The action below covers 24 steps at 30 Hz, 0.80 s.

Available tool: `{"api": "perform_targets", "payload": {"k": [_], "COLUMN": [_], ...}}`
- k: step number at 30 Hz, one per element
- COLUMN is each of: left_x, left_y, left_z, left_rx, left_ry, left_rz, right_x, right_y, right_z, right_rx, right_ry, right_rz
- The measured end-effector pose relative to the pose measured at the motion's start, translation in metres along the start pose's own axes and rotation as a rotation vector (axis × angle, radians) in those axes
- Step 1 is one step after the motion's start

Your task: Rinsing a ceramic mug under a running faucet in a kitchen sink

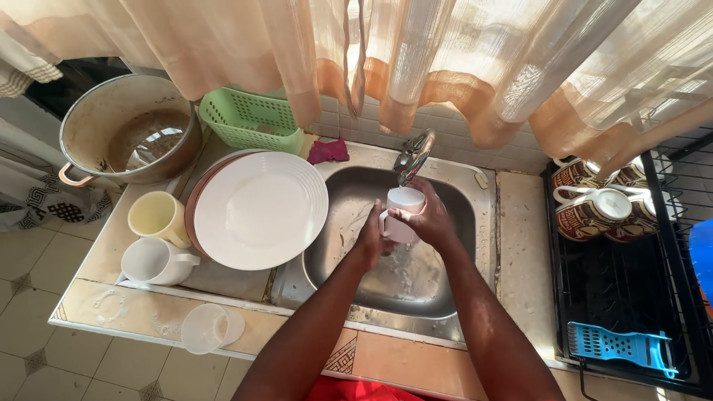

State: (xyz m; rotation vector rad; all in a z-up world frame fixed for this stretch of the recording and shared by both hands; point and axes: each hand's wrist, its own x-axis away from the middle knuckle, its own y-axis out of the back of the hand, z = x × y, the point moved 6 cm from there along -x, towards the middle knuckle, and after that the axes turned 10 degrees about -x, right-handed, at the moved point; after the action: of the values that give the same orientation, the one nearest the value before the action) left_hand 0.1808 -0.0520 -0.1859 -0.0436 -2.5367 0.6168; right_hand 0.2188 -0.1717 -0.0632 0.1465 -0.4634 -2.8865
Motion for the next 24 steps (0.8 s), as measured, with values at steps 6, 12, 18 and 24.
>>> {"api": "perform_targets", "payload": {"k": [6, 12, 18, 24], "left_x": [-0.005, 0.002, -0.020, 0.030], "left_y": [-0.003, -0.011, 0.013, -0.016], "left_z": [-0.007, -0.017, -0.018, -0.062], "left_rx": [0.207, 0.184, -0.329, -0.160], "left_ry": [-0.201, -0.216, -0.246, -0.341], "left_rz": [0.084, 0.076, -0.219, -0.227], "right_x": [0.004, -0.014, -0.032, -0.034], "right_y": [-0.019, -0.021, -0.050, -0.059], "right_z": [0.029, 0.016, -0.037, -0.054], "right_rx": [0.050, 0.212, 0.376, 0.368], "right_ry": [-0.358, -0.493, -0.453, -0.059], "right_rz": [0.037, 0.032, -0.101, -0.072]}}
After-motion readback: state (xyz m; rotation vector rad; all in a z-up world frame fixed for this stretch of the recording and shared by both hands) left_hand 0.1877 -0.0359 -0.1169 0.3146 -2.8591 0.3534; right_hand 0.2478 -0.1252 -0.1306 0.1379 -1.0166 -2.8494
